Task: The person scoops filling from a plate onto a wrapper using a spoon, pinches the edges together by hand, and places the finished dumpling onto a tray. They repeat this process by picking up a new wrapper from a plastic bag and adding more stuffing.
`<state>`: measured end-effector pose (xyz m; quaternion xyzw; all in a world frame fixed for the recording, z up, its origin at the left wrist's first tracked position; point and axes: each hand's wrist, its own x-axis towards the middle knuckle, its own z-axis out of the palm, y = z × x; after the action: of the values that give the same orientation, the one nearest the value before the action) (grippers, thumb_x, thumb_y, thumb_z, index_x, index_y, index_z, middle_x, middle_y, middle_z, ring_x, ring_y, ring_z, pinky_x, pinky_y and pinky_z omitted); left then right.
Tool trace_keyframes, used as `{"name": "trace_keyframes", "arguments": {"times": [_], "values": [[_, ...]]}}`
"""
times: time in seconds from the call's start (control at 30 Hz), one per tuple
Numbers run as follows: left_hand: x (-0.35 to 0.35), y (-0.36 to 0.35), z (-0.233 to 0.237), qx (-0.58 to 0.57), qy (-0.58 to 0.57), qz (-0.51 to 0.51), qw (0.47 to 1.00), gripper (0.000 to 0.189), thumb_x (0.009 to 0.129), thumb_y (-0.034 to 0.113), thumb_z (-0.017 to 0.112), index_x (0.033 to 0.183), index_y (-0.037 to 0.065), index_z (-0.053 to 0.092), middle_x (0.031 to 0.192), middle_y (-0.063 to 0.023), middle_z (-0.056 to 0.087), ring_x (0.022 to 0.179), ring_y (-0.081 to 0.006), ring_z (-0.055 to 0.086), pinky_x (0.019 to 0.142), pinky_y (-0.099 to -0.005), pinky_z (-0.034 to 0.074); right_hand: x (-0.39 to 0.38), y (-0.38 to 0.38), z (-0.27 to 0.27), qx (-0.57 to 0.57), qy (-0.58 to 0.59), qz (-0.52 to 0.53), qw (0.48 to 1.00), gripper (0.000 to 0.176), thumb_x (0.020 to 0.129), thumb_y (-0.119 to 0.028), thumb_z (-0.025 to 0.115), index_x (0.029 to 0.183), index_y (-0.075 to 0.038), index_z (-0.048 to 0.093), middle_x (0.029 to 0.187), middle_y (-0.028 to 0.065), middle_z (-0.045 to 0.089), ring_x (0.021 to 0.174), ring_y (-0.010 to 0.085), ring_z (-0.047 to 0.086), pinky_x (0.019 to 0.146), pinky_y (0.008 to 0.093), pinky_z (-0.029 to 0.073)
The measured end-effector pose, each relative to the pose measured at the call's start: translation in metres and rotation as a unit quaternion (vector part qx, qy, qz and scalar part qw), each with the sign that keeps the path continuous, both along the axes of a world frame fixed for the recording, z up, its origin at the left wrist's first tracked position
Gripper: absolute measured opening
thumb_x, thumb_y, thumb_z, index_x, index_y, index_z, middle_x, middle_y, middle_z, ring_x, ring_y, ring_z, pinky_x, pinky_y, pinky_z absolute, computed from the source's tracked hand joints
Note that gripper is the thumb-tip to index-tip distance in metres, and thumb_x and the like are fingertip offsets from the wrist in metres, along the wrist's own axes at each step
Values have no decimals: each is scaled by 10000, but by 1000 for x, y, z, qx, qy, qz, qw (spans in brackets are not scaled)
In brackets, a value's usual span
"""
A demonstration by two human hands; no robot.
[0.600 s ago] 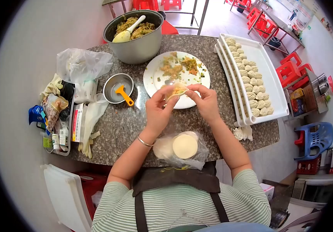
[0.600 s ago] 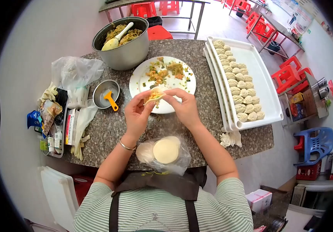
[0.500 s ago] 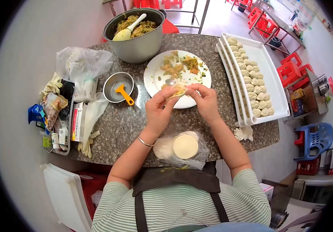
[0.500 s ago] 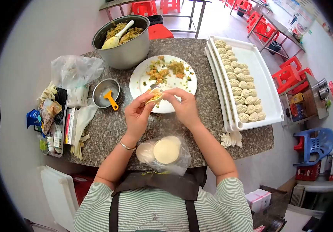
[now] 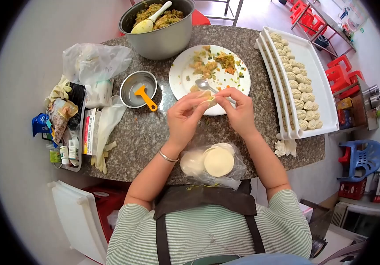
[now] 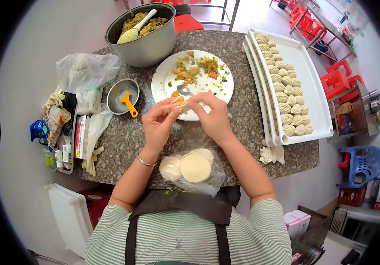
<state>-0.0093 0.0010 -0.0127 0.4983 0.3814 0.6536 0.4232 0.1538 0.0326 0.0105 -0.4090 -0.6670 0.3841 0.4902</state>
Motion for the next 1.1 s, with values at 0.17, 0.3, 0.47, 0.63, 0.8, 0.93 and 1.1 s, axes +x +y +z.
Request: {"name": "trace_keyframes", "arguments": {"times": [0.17,0.3,0.47,0.63,0.8,0.93,1.1], "values": [[-2,0,2,-3,-26,-75,997,155,841,-22,676,994,-39,693,1121,-163,643,951,-146,631,796,-248,535,13,7,2,-89,8,64,994,122,853,-120,663,873,-1,678,838,44,670,810,144,613,801,288,467],[2,-2,1,9,-30,-81,996,139,842,-27,676,980,-44,678,1103,-158,651,954,-152,637,804,-255,540,10,3,3,-28,-8,51,998,112,842,-113,674,856,-2,670,827,50,668,827,164,616,810,300,462],[1,-4,1,-75,-27,-34,996,146,842,-29,678,983,-39,642,1096,-156,657,954,-159,646,832,-278,545,5,1,-2,50,-18,25,998,112,827,-114,684,839,-5,663,832,83,670,828,211,620,791,328,466],[-1,-2,2,-85,-74,-89,990,154,838,-31,680,989,-45,654,1099,-149,657,954,-157,645,838,-274,541,10,5,0,99,-77,4,992,108,817,-116,678,823,-10,658,809,92,655,800,239,612,769,342,468],[-2,-1,-3,-64,-46,-99,992,212,838,-14,689,1048,-30,656,1042,-106,682,910,-133,650,789,-257,545,15,5,12,12,-70,64,995,122,819,-127,677,838,-11,644,814,96,645,790,263,601,776,342,464],[-1,-4,-2,-75,-36,-91,992,199,839,-11,688,1034,-31,655,1035,-111,683,915,-128,647,772,-244,544,10,3,4,57,-75,43,995,129,816,-132,678,841,-14,632,827,101,640,819,268,593,765,350,459],[-2,-3,-2,-75,-28,-64,995,183,842,-10,683,1022,-29,654,1024,-108,686,919,-125,647,746,-231,545,9,4,4,129,-105,42,985,112,802,-118,678,822,-19,629,819,103,632,820,273,591,762,370,455]]}}
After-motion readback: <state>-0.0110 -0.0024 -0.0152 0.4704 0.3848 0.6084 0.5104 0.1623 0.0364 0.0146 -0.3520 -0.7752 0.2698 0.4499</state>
